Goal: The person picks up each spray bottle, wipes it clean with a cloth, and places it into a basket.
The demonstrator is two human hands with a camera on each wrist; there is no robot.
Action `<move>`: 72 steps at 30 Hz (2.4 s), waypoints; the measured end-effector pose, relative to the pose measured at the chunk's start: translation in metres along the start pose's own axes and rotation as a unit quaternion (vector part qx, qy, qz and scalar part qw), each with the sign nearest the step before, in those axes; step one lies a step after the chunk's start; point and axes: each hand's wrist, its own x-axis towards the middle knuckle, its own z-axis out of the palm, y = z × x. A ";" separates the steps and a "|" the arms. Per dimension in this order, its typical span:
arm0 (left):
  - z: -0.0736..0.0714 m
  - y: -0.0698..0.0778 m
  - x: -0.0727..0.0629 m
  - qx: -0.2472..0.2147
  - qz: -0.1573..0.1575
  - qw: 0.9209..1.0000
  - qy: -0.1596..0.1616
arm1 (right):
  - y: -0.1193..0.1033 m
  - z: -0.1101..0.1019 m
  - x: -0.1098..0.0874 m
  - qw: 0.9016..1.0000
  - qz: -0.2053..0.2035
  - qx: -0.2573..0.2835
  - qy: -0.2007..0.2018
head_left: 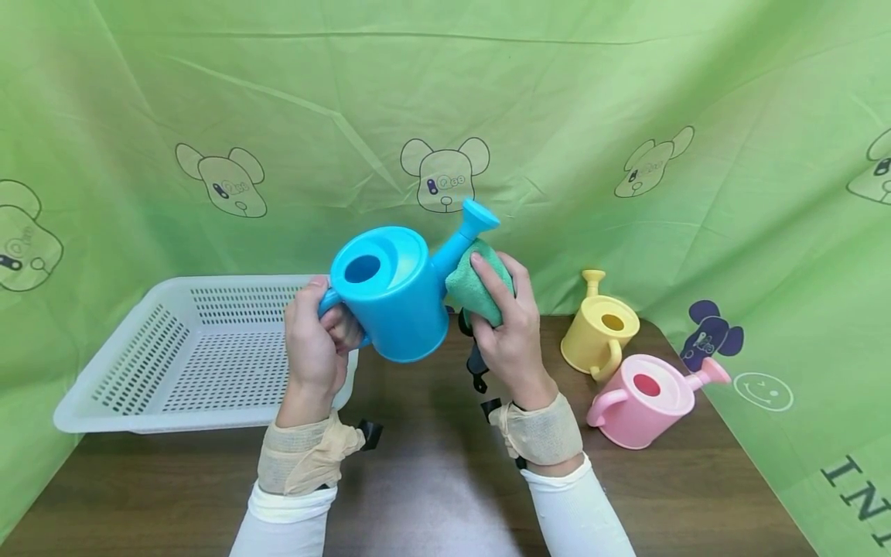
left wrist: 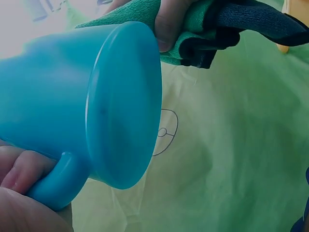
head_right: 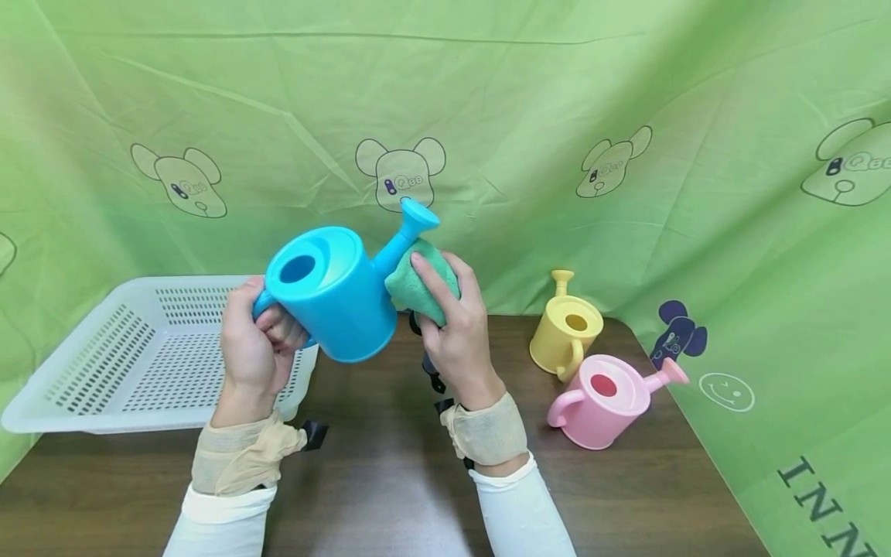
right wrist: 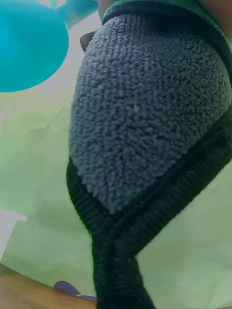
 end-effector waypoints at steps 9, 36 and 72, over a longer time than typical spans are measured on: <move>0.006 -0.001 -0.002 -0.017 -0.004 1.000 -0.002 | 0.001 0.009 -0.002 0.998 -0.014 -0.011 0.064; -0.002 0.006 0.000 -0.129 -0.122 0.983 -0.052 | 0.002 0.008 -0.003 0.995 -0.060 0.024 0.077; -0.011 0.011 0.000 -0.143 -0.194 0.963 -0.120 | 0.002 -0.002 -0.004 0.996 -0.067 0.037 -0.042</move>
